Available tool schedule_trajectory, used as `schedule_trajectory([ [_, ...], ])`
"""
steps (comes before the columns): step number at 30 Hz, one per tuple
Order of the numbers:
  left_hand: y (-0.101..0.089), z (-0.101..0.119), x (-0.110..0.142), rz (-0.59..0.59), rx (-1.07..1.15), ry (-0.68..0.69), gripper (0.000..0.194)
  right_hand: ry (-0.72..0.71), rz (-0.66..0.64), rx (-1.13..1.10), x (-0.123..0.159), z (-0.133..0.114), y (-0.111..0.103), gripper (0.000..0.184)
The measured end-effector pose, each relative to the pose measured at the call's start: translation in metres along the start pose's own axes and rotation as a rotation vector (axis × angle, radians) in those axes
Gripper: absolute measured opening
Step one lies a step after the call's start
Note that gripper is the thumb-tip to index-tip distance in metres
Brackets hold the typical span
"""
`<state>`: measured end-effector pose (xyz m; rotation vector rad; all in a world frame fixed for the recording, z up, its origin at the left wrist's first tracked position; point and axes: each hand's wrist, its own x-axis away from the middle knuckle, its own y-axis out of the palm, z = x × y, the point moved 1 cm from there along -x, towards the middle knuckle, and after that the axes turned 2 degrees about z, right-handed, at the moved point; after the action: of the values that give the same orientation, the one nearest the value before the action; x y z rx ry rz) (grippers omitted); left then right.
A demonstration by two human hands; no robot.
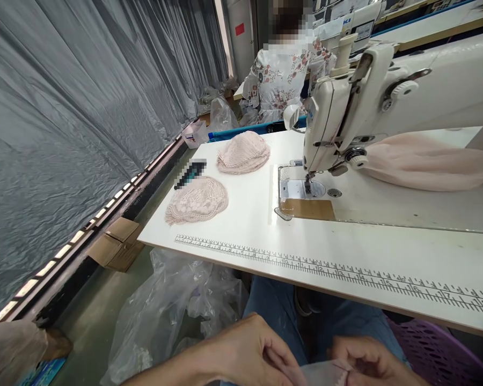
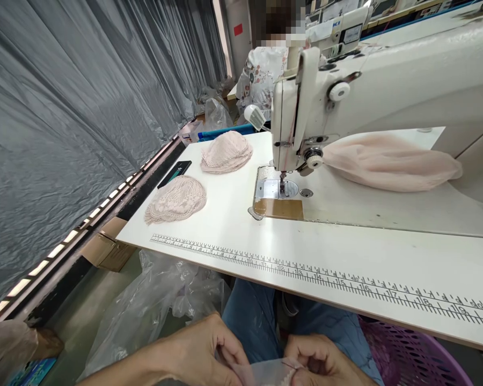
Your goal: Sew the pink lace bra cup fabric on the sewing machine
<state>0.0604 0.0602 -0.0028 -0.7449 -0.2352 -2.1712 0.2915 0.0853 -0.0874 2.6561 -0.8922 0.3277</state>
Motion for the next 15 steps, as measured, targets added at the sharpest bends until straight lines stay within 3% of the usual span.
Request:
schedule_trajectory([
  [5,0.0,0.009,0.002,-0.008,-0.054,-0.01,0.038,0.061,-0.073,0.048,-0.006,-0.018,0.008,0.05],
  [8,-0.001,0.011,0.002,0.0,-0.069,-0.008,0.035,0.053,-0.133,0.07,-0.013,-0.022,0.014,0.053],
  [15,-0.007,-0.01,0.001,-0.042,0.011,-0.009,0.057,0.034,-0.12,0.065,-0.008,-0.019,0.005,0.054],
])
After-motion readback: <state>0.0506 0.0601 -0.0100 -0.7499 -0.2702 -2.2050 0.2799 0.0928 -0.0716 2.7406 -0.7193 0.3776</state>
